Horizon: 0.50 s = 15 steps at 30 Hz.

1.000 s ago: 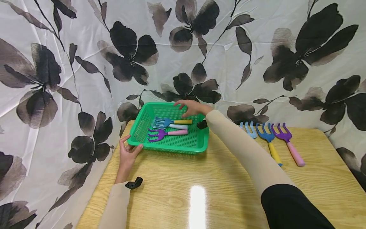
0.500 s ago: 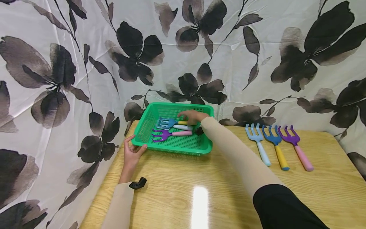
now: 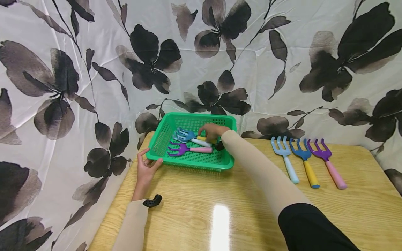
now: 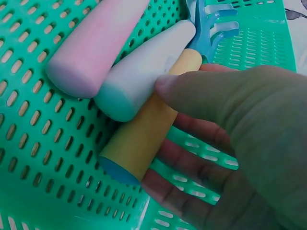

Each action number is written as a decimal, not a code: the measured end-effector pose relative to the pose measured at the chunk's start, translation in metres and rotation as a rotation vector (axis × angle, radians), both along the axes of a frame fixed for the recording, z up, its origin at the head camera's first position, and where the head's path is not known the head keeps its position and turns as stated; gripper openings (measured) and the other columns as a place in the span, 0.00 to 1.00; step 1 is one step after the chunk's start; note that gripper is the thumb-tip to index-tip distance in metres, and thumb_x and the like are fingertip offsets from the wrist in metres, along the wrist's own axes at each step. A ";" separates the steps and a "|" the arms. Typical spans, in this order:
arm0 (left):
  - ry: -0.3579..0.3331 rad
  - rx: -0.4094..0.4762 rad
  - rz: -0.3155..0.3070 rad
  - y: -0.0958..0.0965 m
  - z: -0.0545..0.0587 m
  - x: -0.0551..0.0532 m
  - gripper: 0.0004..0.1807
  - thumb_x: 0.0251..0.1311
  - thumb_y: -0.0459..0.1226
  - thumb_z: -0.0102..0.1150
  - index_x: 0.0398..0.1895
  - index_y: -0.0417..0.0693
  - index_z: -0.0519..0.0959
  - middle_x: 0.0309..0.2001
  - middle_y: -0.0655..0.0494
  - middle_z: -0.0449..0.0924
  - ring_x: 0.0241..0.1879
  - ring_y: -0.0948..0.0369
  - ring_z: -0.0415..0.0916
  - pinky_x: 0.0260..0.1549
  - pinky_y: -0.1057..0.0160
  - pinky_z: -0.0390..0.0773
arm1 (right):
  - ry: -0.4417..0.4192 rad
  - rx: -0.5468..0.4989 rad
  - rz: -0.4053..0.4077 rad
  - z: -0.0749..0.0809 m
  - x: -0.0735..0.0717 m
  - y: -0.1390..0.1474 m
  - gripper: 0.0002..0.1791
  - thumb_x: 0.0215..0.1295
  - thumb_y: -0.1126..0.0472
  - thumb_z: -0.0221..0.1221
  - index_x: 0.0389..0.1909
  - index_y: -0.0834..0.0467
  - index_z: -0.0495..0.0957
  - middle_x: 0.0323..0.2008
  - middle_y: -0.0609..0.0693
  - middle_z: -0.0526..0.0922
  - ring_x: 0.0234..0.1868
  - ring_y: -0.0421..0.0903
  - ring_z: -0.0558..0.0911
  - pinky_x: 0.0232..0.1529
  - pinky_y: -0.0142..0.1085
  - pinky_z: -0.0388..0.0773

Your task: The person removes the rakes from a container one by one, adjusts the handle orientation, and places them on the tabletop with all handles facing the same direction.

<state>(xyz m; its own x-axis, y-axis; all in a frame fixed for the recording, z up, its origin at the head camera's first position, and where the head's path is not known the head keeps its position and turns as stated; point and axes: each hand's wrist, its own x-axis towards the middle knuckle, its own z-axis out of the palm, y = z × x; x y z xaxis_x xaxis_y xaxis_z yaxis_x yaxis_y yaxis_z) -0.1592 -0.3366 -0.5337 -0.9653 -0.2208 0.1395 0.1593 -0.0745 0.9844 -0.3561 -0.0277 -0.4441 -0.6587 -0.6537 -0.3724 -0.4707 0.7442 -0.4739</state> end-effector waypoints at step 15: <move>-0.002 -0.019 0.005 0.000 0.001 0.000 0.42 0.64 0.29 0.69 0.75 0.50 0.54 0.67 0.31 0.72 0.68 0.42 0.69 0.48 0.70 0.81 | -0.018 0.044 -0.054 -0.006 -0.002 -0.004 0.27 0.70 0.65 0.64 0.67 0.42 0.76 0.53 0.55 0.77 0.42 0.49 0.79 0.28 0.40 0.82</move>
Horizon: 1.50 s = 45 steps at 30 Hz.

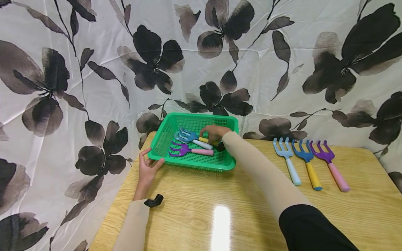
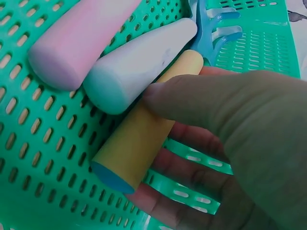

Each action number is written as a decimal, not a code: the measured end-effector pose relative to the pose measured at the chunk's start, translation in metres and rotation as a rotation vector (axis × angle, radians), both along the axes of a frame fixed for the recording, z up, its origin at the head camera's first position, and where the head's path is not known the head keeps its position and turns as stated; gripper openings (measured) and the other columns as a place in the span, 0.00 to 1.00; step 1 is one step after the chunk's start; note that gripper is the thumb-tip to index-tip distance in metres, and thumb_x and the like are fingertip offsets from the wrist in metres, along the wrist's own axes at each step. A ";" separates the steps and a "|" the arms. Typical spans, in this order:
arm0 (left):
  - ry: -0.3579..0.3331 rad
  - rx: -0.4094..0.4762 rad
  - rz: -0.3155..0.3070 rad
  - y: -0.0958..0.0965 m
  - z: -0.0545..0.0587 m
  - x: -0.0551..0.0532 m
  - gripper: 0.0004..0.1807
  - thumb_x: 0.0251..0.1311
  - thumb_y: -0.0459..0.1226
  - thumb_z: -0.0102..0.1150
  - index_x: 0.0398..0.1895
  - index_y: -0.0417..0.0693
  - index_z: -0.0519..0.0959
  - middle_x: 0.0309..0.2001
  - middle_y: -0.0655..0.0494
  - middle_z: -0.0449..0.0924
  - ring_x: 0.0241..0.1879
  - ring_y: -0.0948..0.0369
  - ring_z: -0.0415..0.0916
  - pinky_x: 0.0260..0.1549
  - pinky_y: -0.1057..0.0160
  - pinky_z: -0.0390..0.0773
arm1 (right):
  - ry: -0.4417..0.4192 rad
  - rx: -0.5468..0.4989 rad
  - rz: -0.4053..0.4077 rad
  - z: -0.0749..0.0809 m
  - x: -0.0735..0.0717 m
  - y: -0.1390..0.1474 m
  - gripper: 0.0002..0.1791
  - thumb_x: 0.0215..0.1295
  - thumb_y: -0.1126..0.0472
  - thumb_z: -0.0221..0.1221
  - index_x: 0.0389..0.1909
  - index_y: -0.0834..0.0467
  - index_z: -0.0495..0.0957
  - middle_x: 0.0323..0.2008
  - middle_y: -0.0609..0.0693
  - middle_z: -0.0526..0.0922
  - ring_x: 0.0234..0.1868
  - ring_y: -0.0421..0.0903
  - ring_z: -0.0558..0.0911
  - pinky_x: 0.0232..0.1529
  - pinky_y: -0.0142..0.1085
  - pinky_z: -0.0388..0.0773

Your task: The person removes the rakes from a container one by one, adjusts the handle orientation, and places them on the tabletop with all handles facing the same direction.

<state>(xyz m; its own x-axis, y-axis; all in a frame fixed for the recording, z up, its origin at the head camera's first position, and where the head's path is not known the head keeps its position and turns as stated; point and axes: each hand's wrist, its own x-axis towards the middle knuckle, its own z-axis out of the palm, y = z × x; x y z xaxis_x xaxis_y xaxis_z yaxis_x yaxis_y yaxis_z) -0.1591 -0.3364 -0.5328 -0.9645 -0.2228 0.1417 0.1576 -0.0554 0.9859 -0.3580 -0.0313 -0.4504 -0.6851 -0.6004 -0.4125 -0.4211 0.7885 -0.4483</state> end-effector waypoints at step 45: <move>-0.019 -0.006 0.021 0.005 0.003 0.004 0.43 0.63 0.31 0.71 0.74 0.53 0.55 0.68 0.34 0.72 0.68 0.42 0.70 0.49 0.70 0.81 | 0.183 -0.240 0.166 0.102 0.052 0.096 0.30 0.68 0.62 0.67 0.70 0.53 0.73 0.47 0.55 0.85 0.35 0.46 0.86 0.35 0.40 0.85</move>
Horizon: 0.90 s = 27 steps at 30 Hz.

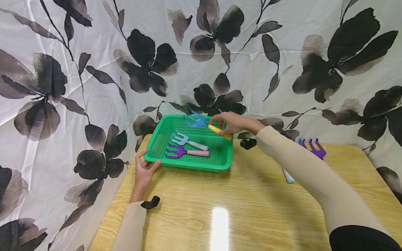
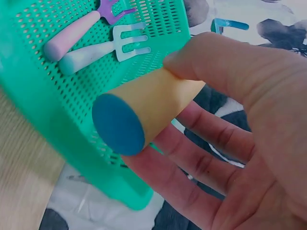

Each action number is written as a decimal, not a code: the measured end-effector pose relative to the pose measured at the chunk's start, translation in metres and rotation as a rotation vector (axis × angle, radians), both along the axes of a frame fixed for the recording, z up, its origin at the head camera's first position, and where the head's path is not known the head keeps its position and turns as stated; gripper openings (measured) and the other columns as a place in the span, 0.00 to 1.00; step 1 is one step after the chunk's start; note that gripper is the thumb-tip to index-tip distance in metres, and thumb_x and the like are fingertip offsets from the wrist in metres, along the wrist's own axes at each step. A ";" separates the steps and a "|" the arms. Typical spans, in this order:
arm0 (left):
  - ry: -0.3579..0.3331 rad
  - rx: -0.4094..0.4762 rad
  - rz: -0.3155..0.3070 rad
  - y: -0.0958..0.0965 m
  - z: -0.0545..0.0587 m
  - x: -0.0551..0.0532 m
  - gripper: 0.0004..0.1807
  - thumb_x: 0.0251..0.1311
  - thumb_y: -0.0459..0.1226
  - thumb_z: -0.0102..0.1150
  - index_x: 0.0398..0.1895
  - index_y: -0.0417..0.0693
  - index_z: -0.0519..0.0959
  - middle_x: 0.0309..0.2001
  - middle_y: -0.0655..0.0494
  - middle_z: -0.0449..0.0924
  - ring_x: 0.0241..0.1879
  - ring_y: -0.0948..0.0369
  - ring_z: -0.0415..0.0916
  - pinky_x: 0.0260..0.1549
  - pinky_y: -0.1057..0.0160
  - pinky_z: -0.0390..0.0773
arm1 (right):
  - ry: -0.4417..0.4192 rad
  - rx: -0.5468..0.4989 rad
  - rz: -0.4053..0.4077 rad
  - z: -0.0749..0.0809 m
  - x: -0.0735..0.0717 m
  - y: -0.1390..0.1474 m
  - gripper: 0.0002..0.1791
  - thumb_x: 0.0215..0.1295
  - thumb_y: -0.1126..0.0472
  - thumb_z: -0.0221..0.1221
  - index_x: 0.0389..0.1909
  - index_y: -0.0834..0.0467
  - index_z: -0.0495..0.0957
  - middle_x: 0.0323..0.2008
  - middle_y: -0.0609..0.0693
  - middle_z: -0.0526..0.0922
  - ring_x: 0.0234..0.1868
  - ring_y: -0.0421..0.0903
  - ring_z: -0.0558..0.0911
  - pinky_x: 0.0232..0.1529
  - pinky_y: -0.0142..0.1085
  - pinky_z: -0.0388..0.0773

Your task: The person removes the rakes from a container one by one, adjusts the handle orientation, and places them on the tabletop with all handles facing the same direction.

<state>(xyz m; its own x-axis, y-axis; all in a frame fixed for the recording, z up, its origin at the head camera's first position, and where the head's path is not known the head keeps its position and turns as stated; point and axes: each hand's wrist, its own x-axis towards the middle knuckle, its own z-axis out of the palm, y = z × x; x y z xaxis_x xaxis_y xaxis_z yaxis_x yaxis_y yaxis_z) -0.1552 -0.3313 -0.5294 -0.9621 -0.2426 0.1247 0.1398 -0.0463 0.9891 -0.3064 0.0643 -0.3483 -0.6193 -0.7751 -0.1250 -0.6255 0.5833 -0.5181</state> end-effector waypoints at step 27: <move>-0.019 0.005 -0.018 0.000 0.007 0.003 0.42 0.65 0.30 0.68 0.75 0.50 0.53 0.68 0.33 0.71 0.69 0.42 0.69 0.51 0.72 0.79 | 0.008 -0.220 -0.293 -0.015 0.102 0.183 0.28 0.61 0.69 0.71 0.62 0.56 0.76 0.36 0.51 0.82 0.31 0.45 0.83 0.28 0.37 0.82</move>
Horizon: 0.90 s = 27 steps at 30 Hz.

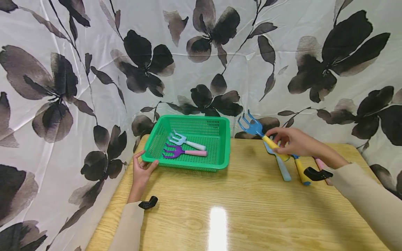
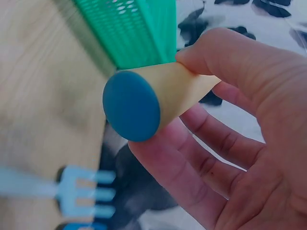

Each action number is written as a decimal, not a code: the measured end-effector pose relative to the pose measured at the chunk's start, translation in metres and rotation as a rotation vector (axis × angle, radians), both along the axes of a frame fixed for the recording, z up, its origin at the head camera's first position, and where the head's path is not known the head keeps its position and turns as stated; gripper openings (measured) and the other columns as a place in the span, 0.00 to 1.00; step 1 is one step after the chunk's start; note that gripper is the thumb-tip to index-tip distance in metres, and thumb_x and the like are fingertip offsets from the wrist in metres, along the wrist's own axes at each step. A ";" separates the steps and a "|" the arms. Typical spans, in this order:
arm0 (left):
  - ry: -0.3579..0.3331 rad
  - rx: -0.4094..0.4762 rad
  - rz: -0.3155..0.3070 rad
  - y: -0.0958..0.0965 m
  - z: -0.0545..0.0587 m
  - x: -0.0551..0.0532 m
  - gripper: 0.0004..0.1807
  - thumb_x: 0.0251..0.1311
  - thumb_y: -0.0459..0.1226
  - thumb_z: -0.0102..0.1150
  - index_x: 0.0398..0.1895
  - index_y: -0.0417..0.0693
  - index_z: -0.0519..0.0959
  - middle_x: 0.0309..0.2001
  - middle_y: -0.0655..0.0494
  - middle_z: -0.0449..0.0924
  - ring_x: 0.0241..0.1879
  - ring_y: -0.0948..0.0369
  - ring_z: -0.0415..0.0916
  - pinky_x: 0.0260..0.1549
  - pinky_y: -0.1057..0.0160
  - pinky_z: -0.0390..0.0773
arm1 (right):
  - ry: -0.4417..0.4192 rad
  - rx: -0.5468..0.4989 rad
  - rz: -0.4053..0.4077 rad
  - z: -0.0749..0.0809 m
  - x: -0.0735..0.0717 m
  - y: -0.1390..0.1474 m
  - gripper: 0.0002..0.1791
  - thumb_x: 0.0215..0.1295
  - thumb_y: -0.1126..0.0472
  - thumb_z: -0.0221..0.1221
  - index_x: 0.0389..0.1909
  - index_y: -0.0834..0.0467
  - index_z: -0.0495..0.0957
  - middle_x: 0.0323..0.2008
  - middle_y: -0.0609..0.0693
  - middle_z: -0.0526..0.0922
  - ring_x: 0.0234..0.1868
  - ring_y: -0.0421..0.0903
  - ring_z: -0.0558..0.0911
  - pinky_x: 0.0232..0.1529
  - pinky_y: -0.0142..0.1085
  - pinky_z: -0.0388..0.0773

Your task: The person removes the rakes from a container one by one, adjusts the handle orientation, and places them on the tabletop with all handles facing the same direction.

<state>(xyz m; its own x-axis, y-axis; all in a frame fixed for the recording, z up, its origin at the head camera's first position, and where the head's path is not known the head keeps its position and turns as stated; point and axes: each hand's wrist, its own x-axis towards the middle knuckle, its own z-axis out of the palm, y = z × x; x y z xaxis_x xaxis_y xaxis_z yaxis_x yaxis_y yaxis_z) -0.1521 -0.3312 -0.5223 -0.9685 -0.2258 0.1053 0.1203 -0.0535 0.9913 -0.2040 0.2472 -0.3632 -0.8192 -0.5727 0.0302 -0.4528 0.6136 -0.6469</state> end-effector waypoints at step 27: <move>0.013 0.011 0.009 0.001 -0.005 0.000 0.42 0.65 0.31 0.69 0.75 0.51 0.54 0.68 0.35 0.72 0.65 0.55 0.73 0.53 0.72 0.79 | -0.119 0.106 -0.435 -0.107 0.152 0.136 0.35 0.61 0.63 0.73 0.65 0.68 0.70 0.38 0.53 0.82 0.30 0.36 0.79 0.24 0.35 0.79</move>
